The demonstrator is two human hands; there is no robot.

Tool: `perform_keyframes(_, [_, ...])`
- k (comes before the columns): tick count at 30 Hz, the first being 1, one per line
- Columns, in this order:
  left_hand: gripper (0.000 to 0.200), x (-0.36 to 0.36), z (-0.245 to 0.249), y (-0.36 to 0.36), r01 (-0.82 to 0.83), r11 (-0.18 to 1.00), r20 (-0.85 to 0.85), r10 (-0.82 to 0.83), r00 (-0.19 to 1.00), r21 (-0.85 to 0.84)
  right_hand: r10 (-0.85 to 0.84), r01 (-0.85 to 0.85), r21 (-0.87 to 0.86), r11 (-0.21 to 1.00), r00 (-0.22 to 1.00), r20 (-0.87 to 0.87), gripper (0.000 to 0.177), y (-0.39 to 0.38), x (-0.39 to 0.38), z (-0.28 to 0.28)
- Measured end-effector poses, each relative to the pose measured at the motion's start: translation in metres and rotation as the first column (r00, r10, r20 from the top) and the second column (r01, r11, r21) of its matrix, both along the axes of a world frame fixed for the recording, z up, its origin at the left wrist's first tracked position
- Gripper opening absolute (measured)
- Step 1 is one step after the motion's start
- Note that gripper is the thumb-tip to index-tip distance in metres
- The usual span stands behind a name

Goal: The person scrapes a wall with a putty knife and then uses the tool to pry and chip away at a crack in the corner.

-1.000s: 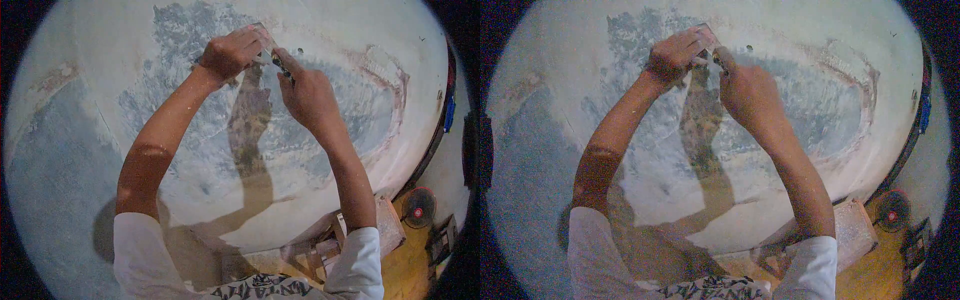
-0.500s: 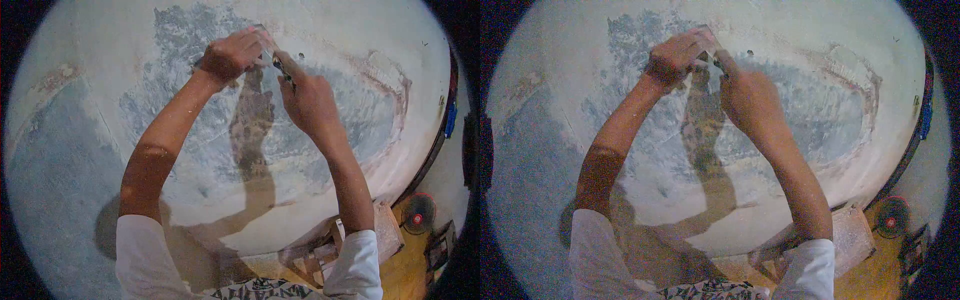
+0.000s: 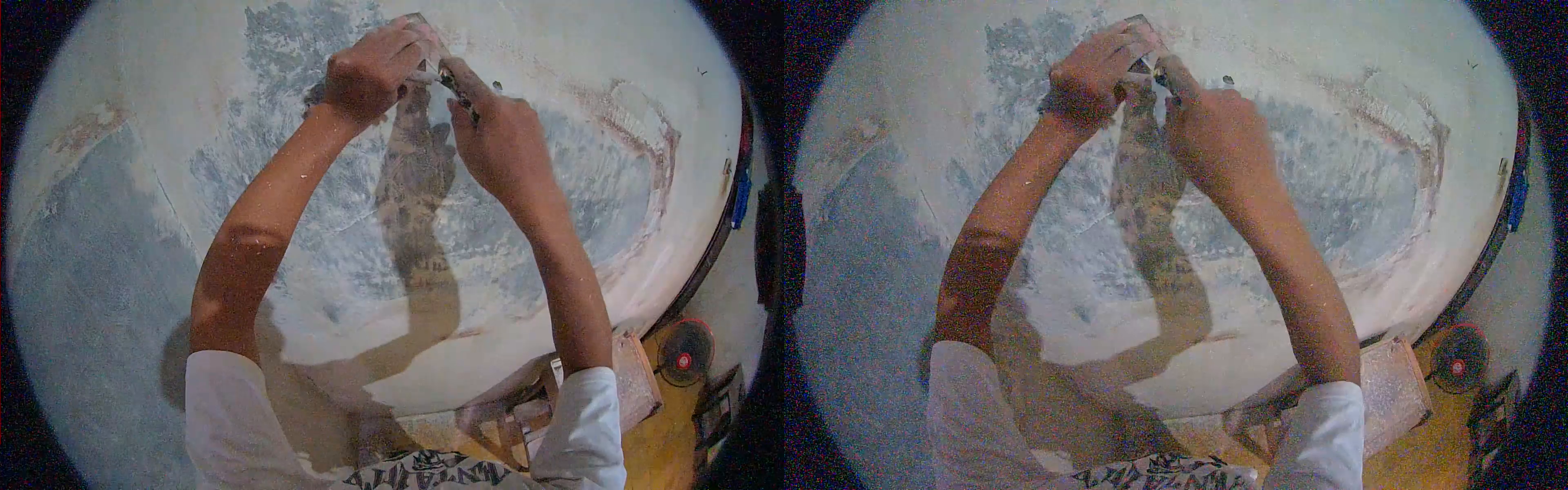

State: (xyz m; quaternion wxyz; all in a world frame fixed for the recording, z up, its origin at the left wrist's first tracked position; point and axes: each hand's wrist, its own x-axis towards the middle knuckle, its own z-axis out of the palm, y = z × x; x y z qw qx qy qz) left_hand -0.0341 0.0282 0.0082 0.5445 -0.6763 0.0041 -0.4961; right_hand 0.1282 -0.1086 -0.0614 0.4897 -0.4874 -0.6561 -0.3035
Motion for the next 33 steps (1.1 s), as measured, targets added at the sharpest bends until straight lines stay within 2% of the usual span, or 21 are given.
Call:
perform_keyframes(2, [0.034,-0.002,-0.001,0.001,0.038,0.999,-0.021,-0.038,0.999,-0.017,0.011,-0.011,-0.02,1.0,1.0,0.0,0.045,0.001,-0.003,-0.003])
perform_keyframes(5, [0.034,-0.006,-0.006,0.0,-0.084,0.995,-0.118,0.089,0.989,0.047,-0.011,0.011,-0.11,0.994,1.0,0.001,0.045,-0.002,0.007,-0.014])
perform_keyframes(8, [0.035,-0.002,0.001,-0.002,0.007,1.0,-0.015,-0.007,1.0,-0.027,-0.04,0.04,-0.008,0.999,0.999,0.009,0.045,-0.002,-0.001,0.003])
perform_keyframes(11, [0.036,-0.002,-0.001,-0.003,0.039,0.997,-0.041,-0.042,0.998,-0.073,-0.023,0.022,-0.064,0.998,1.0,-0.008,0.044,-0.01,-0.007,0.002])
perform_keyframes(14, [0.036,-0.005,-0.008,0.002,-0.063,0.998,-0.103,0.063,0.993,0.008,-0.033,0.031,-0.122,0.992,0.999,-0.014,0.044,-0.015,0.004,-0.007])
perform_keyframes(15, [0.038,-0.005,-0.006,0.001,-0.028,0.998,-0.104,0.033,0.994,0.054,-0.031,0.031,-0.1,0.995,1.0,0.005,0.044,-0.016,0.003,-0.004])
perform_keyframes(18, [0.038,-0.003,-0.002,0.006,0.044,0.999,-0.08,-0.045,0.996,-0.016,-0.05,0.053,-0.056,0.997,0.997,0.058,0.042,-0.018,0.0,0.0])
perform_keyframes(20, [0.039,-0.005,-0.008,0.004,-0.007,1.0,-0.111,0.006,0.994,-0.014,-0.094,0.098,-0.047,0.994,0.992,0.089,0.039,-0.014,-0.002,-0.006])
perform_keyframes(23, [0.039,-0.007,-0.007,0.008,-0.055,0.998,-0.082,0.054,0.995,-0.012,-0.164,0.172,-0.115,0.978,0.984,0.074,0.045,-0.021,-0.004,-0.004])
perform_keyframes(24, [0.039,-0.006,-0.008,0.006,-0.067,0.998,-0.062,0.066,0.996,-0.021,-0.168,0.174,-0.085,0.981,0.983,0.076,0.045,-0.019,-0.006,0.0])
perform_keyframes(27, [0.039,-0.003,0.003,0.001,0.048,0.998,0.011,-0.048,0.999,-0.051,-0.165,0.169,-0.06,0.984,0.984,0.062,0.044,-0.013,-0.014,0.004])
perform_keyframes(32, [0.037,-0.01,-0.005,0.012,-0.008,0.998,-0.042,0.005,0.999,-0.065,-0.172,0.18,-0.097,0.979,0.981,0.089,0.038,-0.018,-0.012,-0.001])
perform_keyframes(33, [0.036,-0.007,-0.004,0.01,-0.001,0.998,-0.046,-0.002,0.999,-0.066,-0.171,0.175,-0.037,0.984,0.981,0.091,0.038,-0.014,-0.014,0.002])
